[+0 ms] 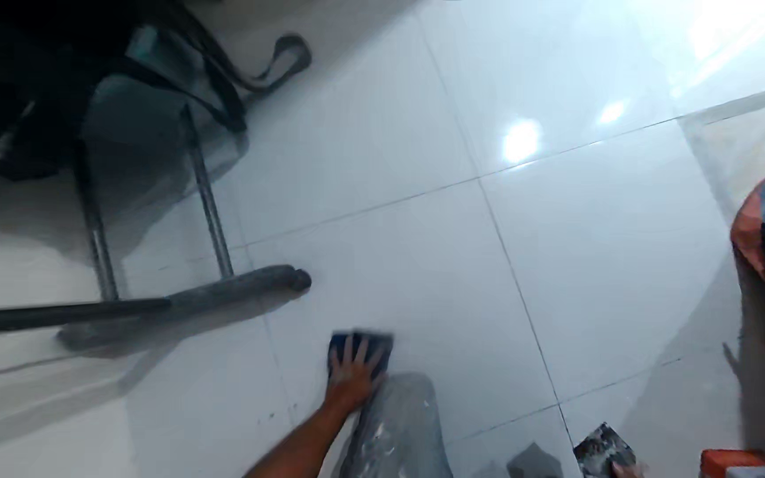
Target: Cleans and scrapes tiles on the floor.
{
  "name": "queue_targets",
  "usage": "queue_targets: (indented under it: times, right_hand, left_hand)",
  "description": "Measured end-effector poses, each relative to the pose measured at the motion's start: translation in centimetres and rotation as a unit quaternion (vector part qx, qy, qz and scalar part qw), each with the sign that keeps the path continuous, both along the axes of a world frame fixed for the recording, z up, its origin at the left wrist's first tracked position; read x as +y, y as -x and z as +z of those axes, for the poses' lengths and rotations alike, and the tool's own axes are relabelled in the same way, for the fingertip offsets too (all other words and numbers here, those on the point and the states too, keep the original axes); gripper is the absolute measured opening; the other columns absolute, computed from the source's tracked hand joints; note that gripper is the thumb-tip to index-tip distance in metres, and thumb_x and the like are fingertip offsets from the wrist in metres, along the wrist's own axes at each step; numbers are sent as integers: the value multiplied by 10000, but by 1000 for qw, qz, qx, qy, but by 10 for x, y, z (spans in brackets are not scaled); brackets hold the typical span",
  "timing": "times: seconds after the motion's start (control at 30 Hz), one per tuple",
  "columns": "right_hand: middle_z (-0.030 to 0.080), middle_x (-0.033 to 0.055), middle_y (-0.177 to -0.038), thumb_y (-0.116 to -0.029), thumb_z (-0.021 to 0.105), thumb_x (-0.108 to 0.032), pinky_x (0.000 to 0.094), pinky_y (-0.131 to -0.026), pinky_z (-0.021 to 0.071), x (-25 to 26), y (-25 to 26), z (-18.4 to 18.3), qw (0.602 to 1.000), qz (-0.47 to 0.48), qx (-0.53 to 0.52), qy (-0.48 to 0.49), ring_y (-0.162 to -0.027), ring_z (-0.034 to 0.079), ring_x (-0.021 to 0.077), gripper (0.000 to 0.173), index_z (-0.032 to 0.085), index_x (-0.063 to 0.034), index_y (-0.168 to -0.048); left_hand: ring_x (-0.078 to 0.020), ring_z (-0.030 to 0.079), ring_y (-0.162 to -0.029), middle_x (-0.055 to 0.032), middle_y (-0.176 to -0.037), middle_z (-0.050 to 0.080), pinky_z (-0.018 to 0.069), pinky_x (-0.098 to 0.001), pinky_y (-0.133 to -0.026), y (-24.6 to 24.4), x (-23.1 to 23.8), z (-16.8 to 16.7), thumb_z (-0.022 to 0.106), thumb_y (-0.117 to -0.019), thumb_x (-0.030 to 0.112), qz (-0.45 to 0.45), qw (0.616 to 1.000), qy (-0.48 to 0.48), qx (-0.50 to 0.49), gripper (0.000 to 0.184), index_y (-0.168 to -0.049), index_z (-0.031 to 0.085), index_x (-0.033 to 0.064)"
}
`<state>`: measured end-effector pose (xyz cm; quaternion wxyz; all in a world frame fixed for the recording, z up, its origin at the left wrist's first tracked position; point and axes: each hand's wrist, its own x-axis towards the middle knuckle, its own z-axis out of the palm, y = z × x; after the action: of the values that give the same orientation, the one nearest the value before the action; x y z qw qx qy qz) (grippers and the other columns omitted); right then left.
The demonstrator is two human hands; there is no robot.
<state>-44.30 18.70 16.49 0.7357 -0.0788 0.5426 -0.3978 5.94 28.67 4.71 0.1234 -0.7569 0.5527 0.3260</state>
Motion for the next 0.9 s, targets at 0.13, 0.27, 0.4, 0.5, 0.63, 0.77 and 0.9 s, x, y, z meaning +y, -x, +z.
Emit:
queue_targets:
  times: [0.13, 0.27, 0.4, 0.5, 0.63, 0.77, 0.9]
  right_hand:
    - [780, 53, -966, -742, 869, -232, 376, -790, 641, -16, -47, -9, 999, 46, 12, -25, -871, 755, 156, 327, 763, -186, -1049]
    - [777, 74, -957, -723, 885, -229, 391, -767, 648, -41, -105, -8, 998, 70, 4, -8, -854, 759, 174, 363, 752, -166, -1054]
    - [777, 63, -971, -731, 881, -236, 371, -779, 647, -58, -132, -10, 994, 108, 1, 9, -866, 756, 161, 358, 760, -171, -1061]
    - [778, 57, -969, -724, 888, -239, 379, -775, 646, -68, -139, -2, 982, 182, 35, -17, -865, 754, 160, 359, 761, -179, -1055]
    - [775, 33, -948, -711, 880, -233, 374, -773, 642, -92, -160, 4, 963, 253, 81, -48, -860, 751, 145, 354, 741, -179, -1032]
    - [738, 2, -914, -873, 623, -125, 363, -712, 636, -125, -230, 1, 925, 325, 194, 15, -797, 728, 131, 265, 593, -128, -1136]
    - [644, 126, -1225, -931, 545, -24, 328, -931, 562, -141, -306, 7, 711, 574, 358, 195, -1068, 646, 136, 412, 541, 71, -1332]
  left_hand:
    - [-486, 39, -1556, -169, -1708, 145, 39, -786, -1152, -24, -173, -15, 444, -1021, 584, 95, 991, 88, -14, 669, -1618, 319, 309]
    - [-539, 58, -1535, -215, -1701, 119, 47, -828, -1118, -52, -304, -31, 430, -1018, 568, 209, 956, 196, -58, 709, -1634, 277, 252]
    - [-466, -8, -1565, -161, -1719, 91, -14, -781, -1175, 18, -199, -35, 467, -1003, 565, -1, 974, 220, 51, 731, -1635, 285, 246]
    - [-390, 120, -1574, -65, -1708, 216, 77, -728, -1207, 10, -17, -41, 475, -982, 623, 127, 984, 125, 7, 685, -1593, 369, 332]
    - [-511, 90, -1543, -223, -1696, 130, 84, -759, -1166, -21, 88, -29, 463, -982, 625, 543, 825, 19, -152, 793, -1619, 323, 176]
    - [-482, 4, -1558, -212, -1709, 49, 0, -739, -1179, -31, 71, -37, 443, -979, 596, 571, 806, 8, -156, 822, -1646, 225, 170]
    - [-460, -5, -1565, -156, -1723, 42, 30, -743, -1173, -37, 77, -42, 431, -935, 674, 527, 839, -5, -136, 865, -1647, 231, 224]
